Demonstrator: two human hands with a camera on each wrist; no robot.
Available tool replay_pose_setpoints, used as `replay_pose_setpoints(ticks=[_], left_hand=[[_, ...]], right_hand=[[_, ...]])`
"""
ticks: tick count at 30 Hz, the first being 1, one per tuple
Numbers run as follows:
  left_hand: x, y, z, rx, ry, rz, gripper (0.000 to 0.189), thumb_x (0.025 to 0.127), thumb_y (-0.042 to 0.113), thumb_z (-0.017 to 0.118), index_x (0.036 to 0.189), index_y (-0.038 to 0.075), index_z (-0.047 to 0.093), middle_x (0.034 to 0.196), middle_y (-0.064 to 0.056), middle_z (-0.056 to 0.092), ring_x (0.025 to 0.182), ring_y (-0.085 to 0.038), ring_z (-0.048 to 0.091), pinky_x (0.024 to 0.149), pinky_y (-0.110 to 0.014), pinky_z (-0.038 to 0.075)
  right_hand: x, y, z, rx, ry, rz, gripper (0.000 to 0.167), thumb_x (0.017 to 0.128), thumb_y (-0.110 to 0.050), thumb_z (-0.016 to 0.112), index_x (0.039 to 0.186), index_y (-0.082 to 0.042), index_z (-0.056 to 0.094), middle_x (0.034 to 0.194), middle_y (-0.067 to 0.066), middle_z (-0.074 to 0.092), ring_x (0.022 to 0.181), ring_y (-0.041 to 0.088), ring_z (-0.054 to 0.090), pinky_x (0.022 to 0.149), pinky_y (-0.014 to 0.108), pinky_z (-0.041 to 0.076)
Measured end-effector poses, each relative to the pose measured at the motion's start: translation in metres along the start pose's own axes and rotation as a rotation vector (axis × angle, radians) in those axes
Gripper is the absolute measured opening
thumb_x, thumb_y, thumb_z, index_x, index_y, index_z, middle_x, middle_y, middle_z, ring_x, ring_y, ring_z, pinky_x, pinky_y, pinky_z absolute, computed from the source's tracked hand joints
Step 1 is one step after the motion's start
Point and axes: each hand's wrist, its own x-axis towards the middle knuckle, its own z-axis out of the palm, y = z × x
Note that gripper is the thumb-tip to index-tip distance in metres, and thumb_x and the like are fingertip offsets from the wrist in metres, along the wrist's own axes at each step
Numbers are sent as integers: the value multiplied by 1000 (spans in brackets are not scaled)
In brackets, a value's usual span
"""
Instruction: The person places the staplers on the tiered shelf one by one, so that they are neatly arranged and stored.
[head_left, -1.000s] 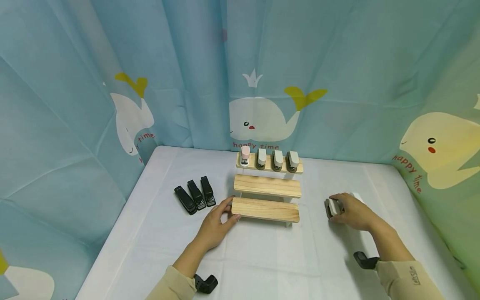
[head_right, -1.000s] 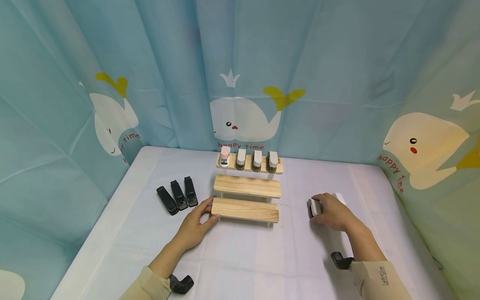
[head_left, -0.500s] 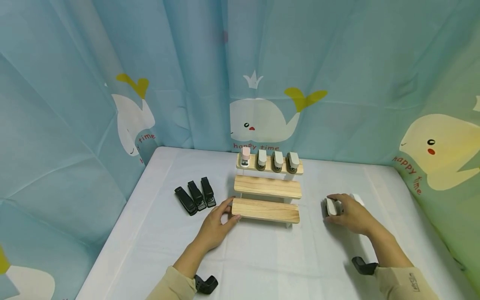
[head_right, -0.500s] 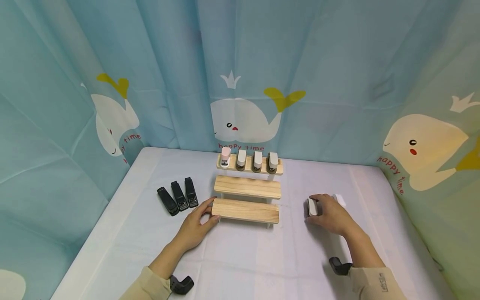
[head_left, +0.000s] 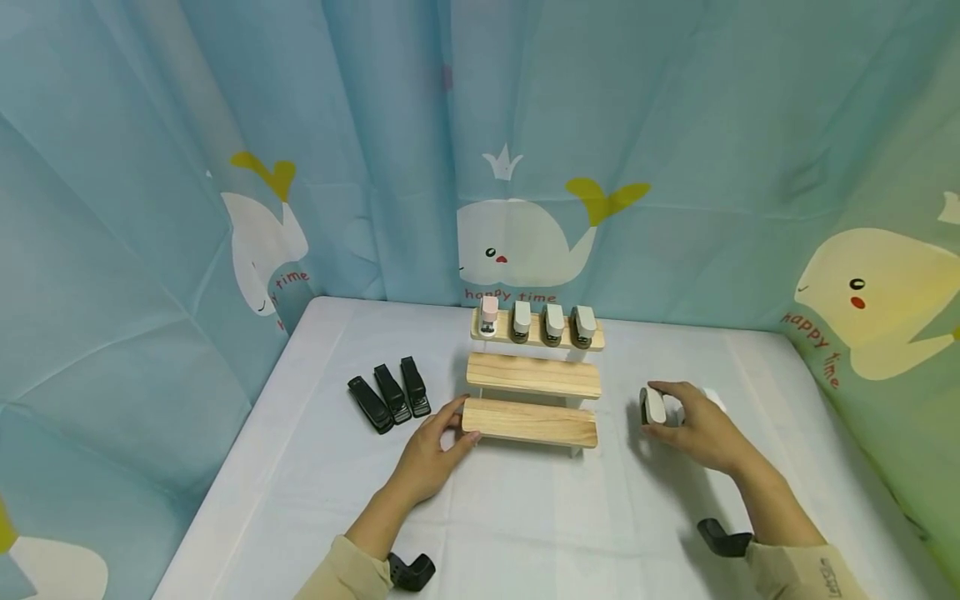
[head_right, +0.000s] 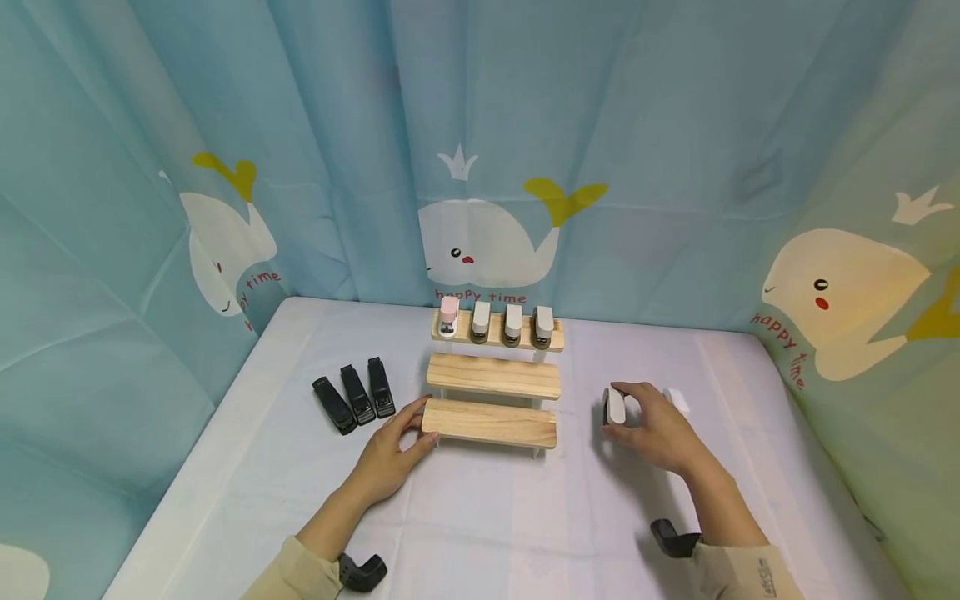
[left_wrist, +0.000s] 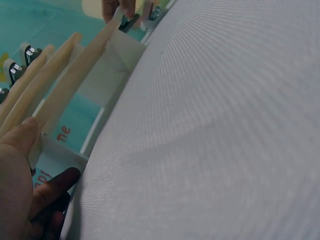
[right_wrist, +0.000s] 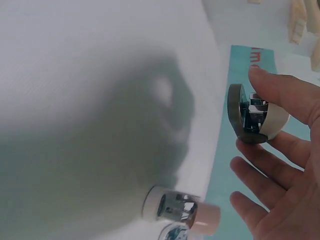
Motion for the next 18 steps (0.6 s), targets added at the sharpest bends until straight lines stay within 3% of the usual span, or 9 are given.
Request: replay_pose_setpoints(ticks=[8, 18], left_hand=[[0, 0, 0, -3, 2, 2, 74, 97, 63, 60, 159, 28, 40, 122, 11, 72, 137, -25, 57, 118, -58, 40], [-1, 0, 0, -5, 0, 3, 73, 97, 63, 60, 159, 30, 40, 122, 11, 71, 135, -25, 59, 117, -58, 41]], right_hand=[[-1, -11, 1, 18, 64, -26, 77, 91, -33, 81, 151, 0, 47, 149, 29, 49, 140, 54, 41, 107, 72, 37], [-1, -26, 3, 63, 99, -63, 72, 90, -30, 83, 147, -1, 50, 147, 30, 51, 138, 53, 44, 106, 71, 38]])
